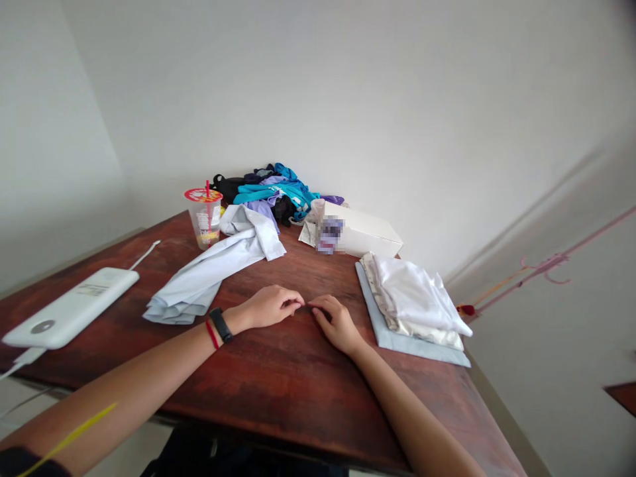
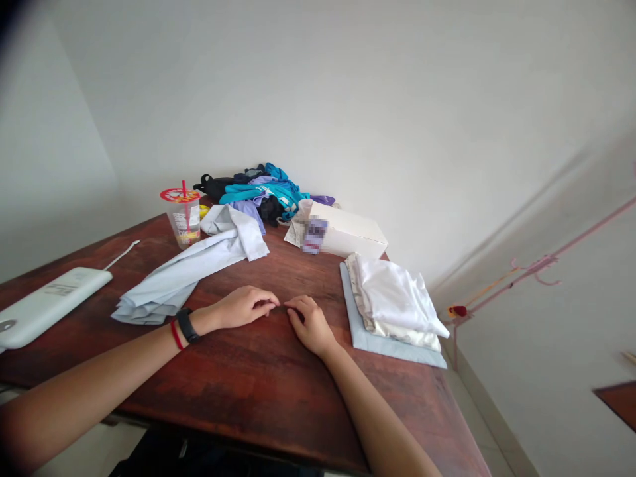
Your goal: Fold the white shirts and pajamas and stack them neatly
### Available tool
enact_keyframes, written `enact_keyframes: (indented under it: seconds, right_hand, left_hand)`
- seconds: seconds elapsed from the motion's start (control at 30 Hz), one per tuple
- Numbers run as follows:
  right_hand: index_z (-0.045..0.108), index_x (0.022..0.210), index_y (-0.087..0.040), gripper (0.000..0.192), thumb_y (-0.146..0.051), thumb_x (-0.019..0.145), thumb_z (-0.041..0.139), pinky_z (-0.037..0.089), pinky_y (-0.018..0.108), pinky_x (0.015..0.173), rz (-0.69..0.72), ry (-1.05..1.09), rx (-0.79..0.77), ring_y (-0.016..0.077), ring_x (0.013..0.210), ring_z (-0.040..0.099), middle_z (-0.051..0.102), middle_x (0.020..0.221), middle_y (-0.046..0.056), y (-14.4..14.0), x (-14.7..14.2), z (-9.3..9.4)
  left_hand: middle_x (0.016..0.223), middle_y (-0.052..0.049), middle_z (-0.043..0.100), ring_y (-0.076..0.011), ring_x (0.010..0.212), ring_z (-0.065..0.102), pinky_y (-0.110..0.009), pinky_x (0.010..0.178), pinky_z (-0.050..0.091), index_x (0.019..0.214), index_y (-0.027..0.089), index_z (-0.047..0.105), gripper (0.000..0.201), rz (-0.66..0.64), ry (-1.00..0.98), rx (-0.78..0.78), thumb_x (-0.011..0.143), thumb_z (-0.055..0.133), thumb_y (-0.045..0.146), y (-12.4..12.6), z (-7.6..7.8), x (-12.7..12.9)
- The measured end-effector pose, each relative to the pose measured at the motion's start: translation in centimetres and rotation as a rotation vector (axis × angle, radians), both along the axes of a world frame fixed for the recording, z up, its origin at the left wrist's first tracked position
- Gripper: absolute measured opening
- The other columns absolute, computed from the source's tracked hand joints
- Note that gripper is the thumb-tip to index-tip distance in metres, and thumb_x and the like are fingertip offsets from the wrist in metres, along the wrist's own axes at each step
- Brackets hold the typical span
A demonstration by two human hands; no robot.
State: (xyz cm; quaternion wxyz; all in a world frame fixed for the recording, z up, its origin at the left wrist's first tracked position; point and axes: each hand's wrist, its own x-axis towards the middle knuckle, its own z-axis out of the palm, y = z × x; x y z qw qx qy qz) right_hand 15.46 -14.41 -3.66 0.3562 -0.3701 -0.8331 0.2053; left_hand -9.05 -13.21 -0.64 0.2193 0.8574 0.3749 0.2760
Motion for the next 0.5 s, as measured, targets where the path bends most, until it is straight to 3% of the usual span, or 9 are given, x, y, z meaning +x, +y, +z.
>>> enact_keyframes:
  seconds: [0.5]
  right_hand:
    - [0.075,0.106,-0.025,0.020,-0.029,0.102,0.056,0.056,0.041,0.092,-0.028,0.070,-0.073,0.0243,0.098,0.072,0.078,0.104,0.007,0.38,0.36,-0.20]
  left_hand:
    - [0.110,-0.002,0.080,-0.0208,0.098,0.073,-0.028,0.090,0.050,0.112,0.025,0.078,0.024,-0.049,0.110,0.014,0.099,0.057,0.024,-0.72,0.10,0.40]
